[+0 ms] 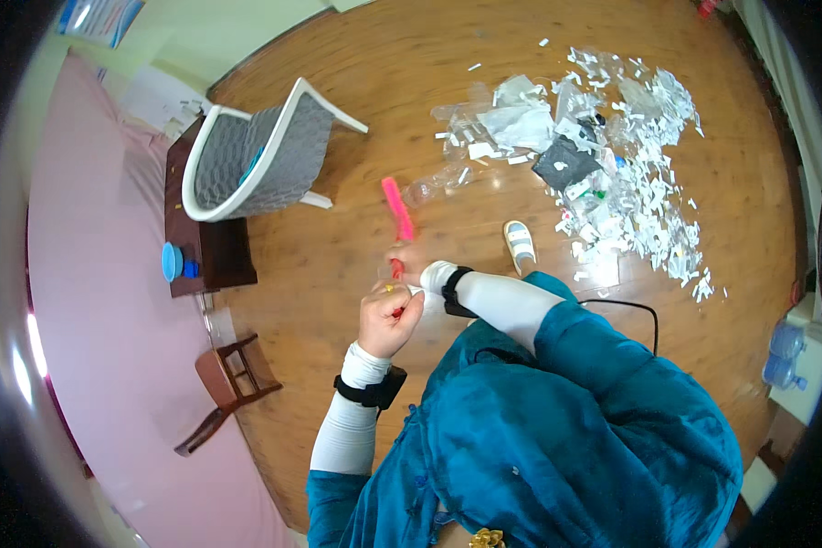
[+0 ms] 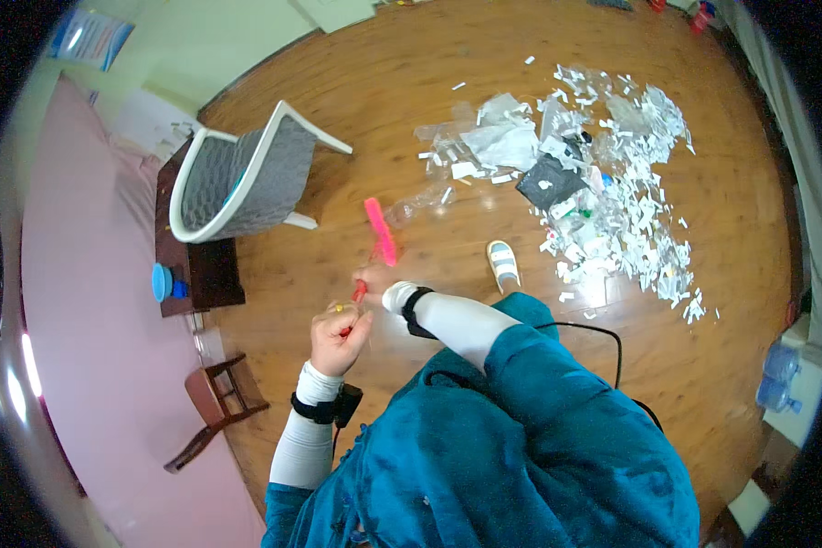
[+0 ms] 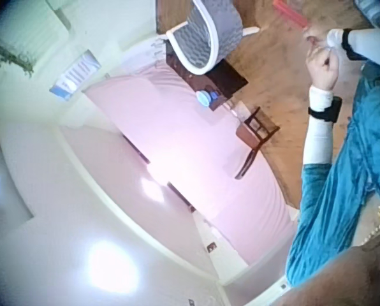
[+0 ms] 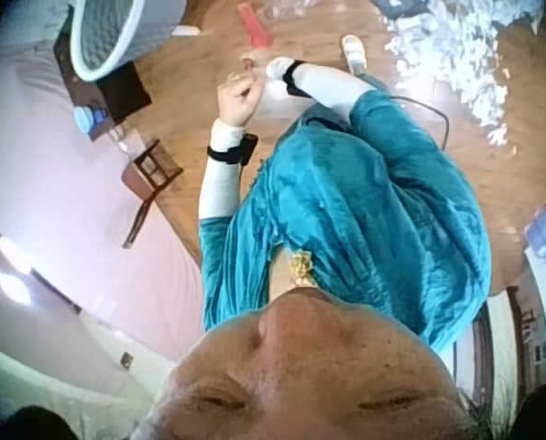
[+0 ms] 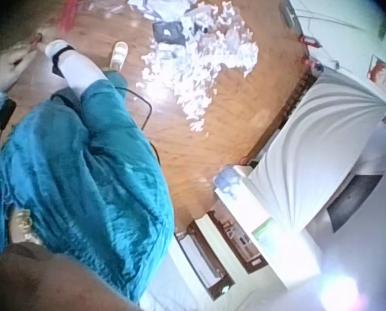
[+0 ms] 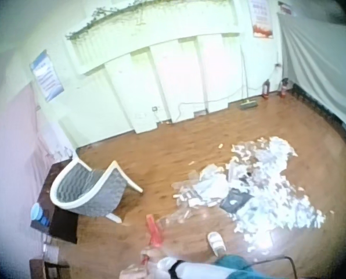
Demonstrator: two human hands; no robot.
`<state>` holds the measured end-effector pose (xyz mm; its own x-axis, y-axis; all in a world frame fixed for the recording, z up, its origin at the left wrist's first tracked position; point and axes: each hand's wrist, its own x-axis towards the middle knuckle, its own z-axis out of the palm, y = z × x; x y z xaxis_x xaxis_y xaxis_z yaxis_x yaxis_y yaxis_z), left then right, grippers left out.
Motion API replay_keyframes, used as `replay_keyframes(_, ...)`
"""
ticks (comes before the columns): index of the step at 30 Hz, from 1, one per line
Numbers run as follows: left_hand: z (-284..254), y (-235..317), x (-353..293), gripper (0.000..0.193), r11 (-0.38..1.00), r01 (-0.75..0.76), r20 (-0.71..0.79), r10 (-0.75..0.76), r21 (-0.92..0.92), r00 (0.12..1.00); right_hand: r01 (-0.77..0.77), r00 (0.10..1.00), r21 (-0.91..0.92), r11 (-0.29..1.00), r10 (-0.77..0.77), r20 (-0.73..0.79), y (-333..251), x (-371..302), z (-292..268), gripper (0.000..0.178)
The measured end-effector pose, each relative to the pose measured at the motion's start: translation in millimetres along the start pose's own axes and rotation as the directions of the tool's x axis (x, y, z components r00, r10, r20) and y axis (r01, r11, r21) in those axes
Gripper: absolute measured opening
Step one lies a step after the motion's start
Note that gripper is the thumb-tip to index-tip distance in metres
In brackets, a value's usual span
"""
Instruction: Sweeping paper and plastic trash into a pile on a wooden floor using a pink broom.
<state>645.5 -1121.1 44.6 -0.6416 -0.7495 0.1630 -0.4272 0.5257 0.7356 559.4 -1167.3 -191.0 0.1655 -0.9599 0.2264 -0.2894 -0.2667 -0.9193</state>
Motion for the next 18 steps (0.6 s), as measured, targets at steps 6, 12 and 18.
replay_keyframes(6,11.5,32.7,115.1,0.034,0.993,-0.005,0.199,0.028,-0.116,0.98,-0.162,0.98,-0.142,0.977,0.143,-0.136,25.4,1.2,-122.3,0.017)
replay_keyframes(12,-5.9,61.6,236.2,0.034,0.965,-0.126,0.175,0.169,-0.232,0.97,-0.106,0.978,0.056,0.993,0.114,-0.177,7.0,82.1,-205.4,0.017)
replay_keyframes(18,89.9,-9.9,328.0,0.033,0.996,-0.08,0.317,0.089,-0.041,0.944,-0.179,0.939,0.046,0.983,0.185,-0.289,122.0,140.1,-255.0,0.015)
